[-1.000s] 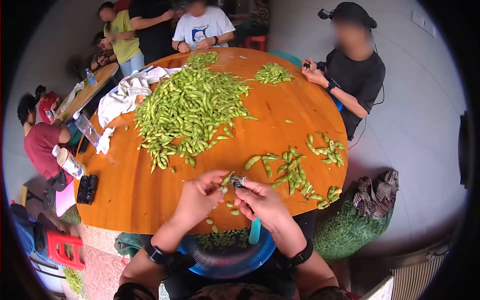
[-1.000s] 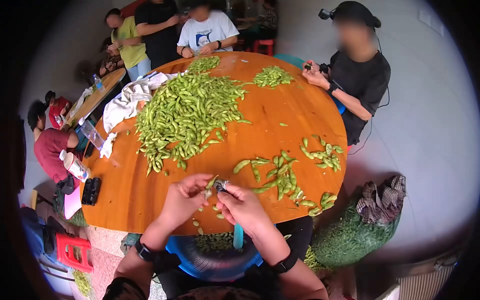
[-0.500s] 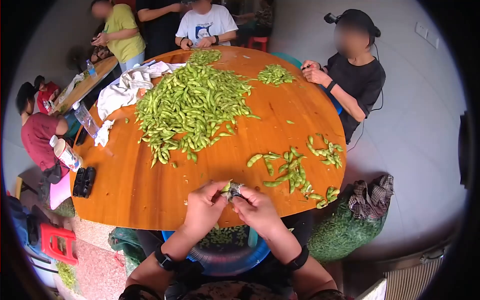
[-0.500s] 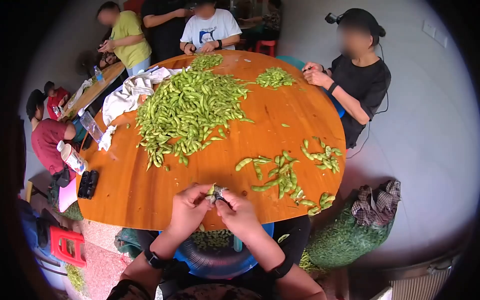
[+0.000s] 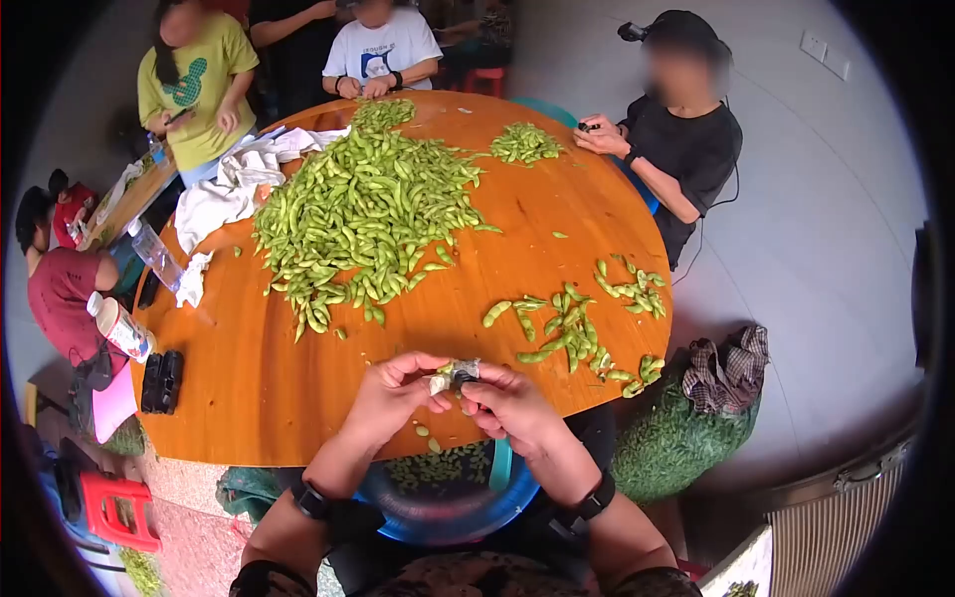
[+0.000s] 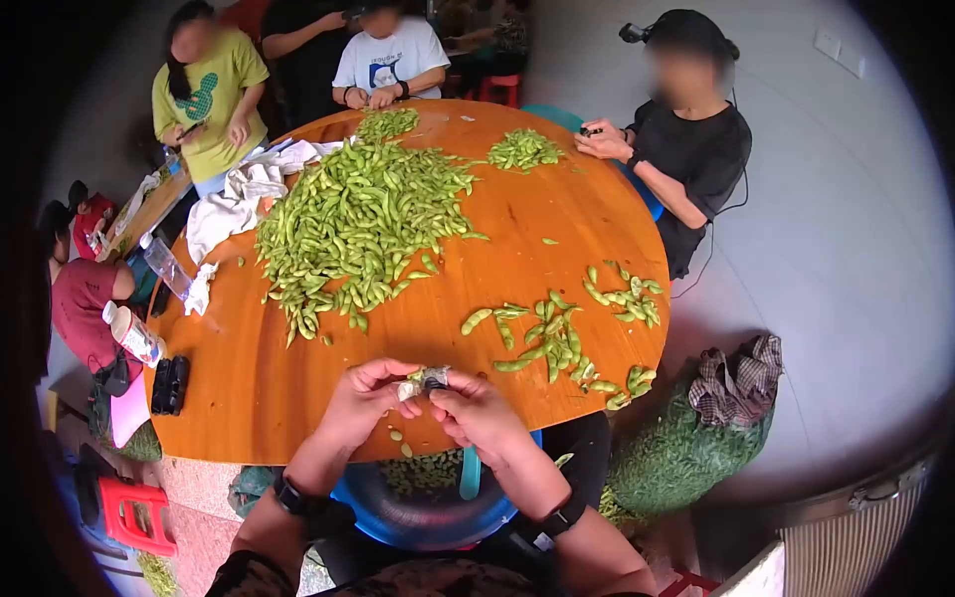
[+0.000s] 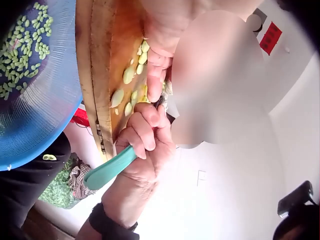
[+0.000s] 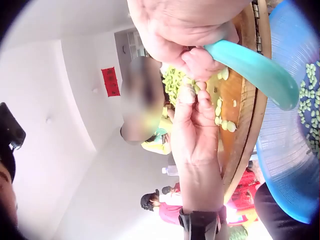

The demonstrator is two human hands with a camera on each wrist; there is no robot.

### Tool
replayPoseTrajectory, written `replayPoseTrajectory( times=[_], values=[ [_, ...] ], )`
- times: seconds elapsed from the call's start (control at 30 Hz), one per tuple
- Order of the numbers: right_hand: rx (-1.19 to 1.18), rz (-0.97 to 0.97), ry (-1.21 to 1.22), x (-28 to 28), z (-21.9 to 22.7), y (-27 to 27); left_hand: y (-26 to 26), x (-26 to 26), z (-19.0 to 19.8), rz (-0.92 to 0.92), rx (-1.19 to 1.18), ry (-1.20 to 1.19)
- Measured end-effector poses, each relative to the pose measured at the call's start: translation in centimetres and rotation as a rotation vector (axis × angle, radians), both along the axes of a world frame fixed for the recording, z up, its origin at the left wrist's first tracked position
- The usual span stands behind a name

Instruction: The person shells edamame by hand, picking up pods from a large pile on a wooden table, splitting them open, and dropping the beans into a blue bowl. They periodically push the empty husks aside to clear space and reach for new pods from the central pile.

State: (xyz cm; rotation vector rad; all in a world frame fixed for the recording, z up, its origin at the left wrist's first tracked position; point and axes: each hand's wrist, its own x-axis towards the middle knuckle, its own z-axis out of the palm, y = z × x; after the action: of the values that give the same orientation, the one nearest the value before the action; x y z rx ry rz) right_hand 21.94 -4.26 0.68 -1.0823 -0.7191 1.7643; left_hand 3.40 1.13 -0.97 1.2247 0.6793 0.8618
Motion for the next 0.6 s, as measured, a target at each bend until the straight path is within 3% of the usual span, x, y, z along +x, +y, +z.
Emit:
replayPoseTrajectory(
  times=[0.27, 0.33, 0.37, 0.43, 0.6],
  values=[
    [-0.024, 0.036, -0.023, -0.1, 0.4, 0.6, 1.0, -0.1, 1.0, -0.063, -0.169, -0.017],
    [0.272, -0.111, -0.438, -1.8, 0.8, 0.0, 1.0, -0.1, 1.1, -0.024, -0.172, 0.002],
    [0.273, -0.112, -0.439, -2.4, 0.9, -0.2, 1.2, -0.1, 0.4, -0.036, -0.21, -0.016],
    [0.519, -0.185, -0.618, -3.3, 1.2, -0.5, 1.4, -0.3, -0.2, -0.047, -0.247, -0.035],
    [0.452, -0.201, -0.577, -3.8, 1.1, -0.5, 1.8, -0.4, -0.7, 0.003, -0.287, 0.027]
  ],
)
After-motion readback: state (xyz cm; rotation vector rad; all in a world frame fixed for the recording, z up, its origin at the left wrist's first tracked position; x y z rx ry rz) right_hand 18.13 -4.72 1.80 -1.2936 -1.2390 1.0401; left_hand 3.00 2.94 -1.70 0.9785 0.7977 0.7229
